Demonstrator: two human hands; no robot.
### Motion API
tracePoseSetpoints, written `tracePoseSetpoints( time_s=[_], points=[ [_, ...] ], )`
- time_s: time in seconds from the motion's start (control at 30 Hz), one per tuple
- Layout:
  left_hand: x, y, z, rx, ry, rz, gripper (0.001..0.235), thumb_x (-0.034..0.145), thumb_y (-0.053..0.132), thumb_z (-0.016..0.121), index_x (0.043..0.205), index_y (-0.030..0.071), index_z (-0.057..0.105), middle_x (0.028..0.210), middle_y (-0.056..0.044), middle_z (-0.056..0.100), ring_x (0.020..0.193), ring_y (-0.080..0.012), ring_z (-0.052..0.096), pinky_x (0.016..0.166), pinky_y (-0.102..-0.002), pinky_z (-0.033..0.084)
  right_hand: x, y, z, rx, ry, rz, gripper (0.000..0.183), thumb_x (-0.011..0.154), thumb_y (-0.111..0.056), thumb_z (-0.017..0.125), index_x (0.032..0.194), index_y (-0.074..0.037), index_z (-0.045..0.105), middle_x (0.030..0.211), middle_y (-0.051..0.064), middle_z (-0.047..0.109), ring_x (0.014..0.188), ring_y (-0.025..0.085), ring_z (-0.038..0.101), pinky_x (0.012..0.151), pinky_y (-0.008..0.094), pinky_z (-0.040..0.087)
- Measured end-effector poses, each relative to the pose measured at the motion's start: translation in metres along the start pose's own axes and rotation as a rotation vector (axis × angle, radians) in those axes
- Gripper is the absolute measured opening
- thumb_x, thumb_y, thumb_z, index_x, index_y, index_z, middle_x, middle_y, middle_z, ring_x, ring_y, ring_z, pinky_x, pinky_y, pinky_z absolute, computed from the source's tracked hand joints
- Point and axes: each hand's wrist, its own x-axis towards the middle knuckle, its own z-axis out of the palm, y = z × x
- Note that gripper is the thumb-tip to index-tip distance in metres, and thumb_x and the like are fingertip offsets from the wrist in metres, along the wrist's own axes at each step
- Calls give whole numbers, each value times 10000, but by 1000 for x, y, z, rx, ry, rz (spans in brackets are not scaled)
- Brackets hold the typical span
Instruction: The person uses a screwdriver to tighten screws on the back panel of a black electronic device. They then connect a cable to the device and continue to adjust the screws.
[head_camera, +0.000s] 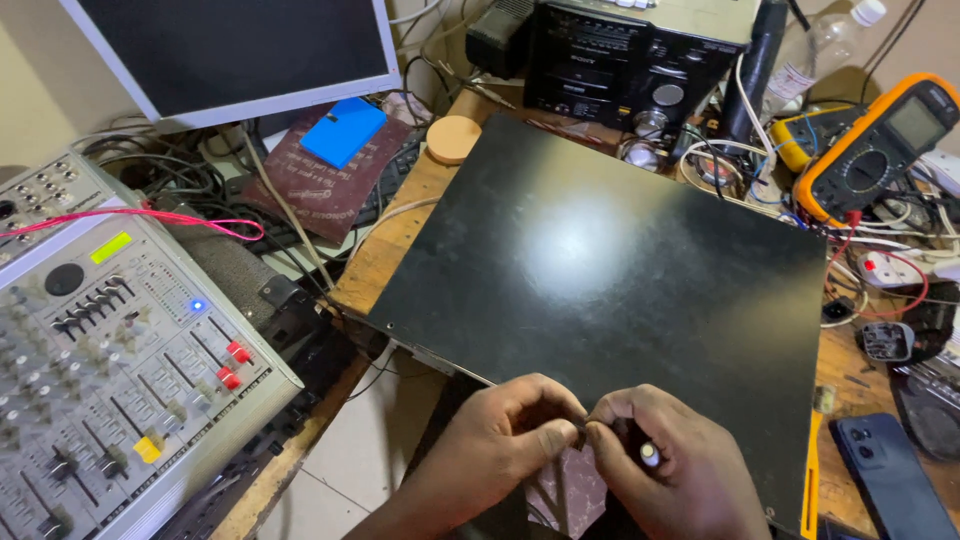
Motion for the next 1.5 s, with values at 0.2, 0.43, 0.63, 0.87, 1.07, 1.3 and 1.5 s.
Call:
tracePoseSetpoints(
  time_s=[0.2,0.43,0.63,0.87,1.07,1.3,1.5],
  points=[
    [3,-10,5,-276,-9,-133,95,986,57,791,1041,35,717,835,-36,696,725,-90,618,623,-235,461,-15,6,8,40,126,-78,91,892,-349,771,886,-288,838,826,-121,850,707,59,778,653,254,557],
    [3,-9,-6,-80,74,-30,98,1034,76,648,1009,44,737,804,-79,747,608,-122,623,559,-263,426,-31,34,-4,548,105,429,357,983,-277,681,1154,-130,957,631,174,862,470,254,673,449,325,514],
    [13,-8,-10,806,55,555,78,967,85,662,964,77,740,917,-34,685,868,-226,679,782,-363,530,-32,46,-20,815,338,380,348,1114,-217,572,1186,40,796,656,220,609,447,287,506,300,388,388],
    [23,-28,-8,1133,-29,806,201,843,-125,543,869,58,463,864,-77,454,745,-274,421,652,-422,401,-30,62,-15,810,319,475,303,1116,-186,604,1151,15,827,685,181,615,489,245,480,340,354,315],
    [26,-30,-11,1138,-63,828,230,862,-110,554,1058,5,590,906,-90,489,759,-286,442,661,-429,411,-27,61,-19,867,303,544,339,1140,-219,583,1201,16,819,704,206,600,511,275,474,409,360,251],
    [26,-33,-14,1070,-62,891,306,938,-90,599,1232,-70,683,975,-110,563,795,-299,525,723,-430,499,-31,82,-13,929,279,439,326,1094,-225,609,1183,13,814,671,170,589,484,235,491,364,323,224],
    [27,-30,-8,964,32,703,149,1044,107,697,1158,31,756,982,-76,642,903,-269,632,794,-394,550,-31,77,-15,881,284,439,326,1106,-219,607,1156,9,835,660,181,616,491,238,499,382,335,253]
  ],
)
